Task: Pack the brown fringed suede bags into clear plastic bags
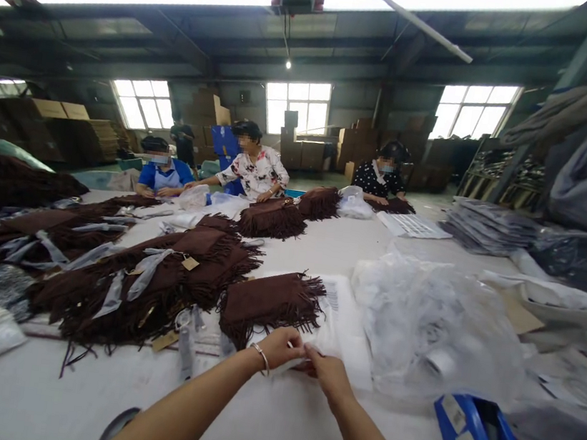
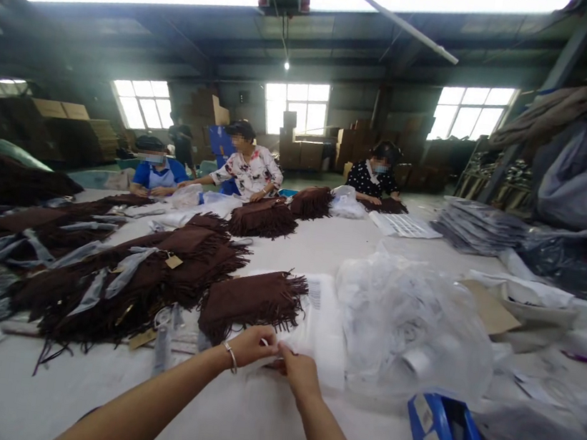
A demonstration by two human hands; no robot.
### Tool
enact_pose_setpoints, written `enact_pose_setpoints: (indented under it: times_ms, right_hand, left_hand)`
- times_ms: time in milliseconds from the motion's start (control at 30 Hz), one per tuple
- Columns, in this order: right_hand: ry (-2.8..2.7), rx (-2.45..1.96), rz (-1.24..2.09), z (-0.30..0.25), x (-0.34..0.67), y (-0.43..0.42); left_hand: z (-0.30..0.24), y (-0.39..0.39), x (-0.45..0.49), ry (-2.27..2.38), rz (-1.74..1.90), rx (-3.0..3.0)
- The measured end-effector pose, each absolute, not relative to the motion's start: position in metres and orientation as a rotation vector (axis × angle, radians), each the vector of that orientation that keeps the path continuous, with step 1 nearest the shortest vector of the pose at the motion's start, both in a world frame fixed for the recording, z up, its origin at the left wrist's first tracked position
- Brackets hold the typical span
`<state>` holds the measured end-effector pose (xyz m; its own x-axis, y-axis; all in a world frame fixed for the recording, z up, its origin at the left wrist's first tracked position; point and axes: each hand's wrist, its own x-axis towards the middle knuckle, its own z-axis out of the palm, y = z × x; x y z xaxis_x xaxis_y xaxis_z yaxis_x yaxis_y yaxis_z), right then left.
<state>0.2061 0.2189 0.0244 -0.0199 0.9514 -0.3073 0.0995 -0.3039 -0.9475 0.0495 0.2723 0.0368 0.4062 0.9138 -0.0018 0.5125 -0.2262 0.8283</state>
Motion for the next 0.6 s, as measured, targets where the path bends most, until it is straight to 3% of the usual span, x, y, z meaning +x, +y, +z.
enact_pose_setpoints:
  times_ms: [167,333,400,500,533,600]
  right_hand:
    - [-1.071,-1.564,1.435,0.003,0.213,0.207]
    - [-1.326,-1.441,1.615,0.051,0.217,0.172]
    - [-1.684,-1.379,1.194,0.084,0.222,0.166]
    - [-2.027,-1.461,0.121,0.118,0.237,0.172]
    - [-2.083,-1.51,-0.072,0.123,0.242,0.175]
    - [-2.182,-1.583,-0.159,0.122,0.249,0.177]
  left_hand:
    - [0.042,0.302,0.047,1.585,0.848,1.644]
    - [0.066,0.3,0.065,1.65,1.033,1.706]
    - [0.076,0.28,0.077,1.576,1.02,1.812]
    - [0.087,0.238,0.093,1.509,0.824,2.125]
    - [0.09,0.223,0.096,1.497,0.711,2.263]
    - [0.096,0.198,0.097,1.482,0.432,2.52]
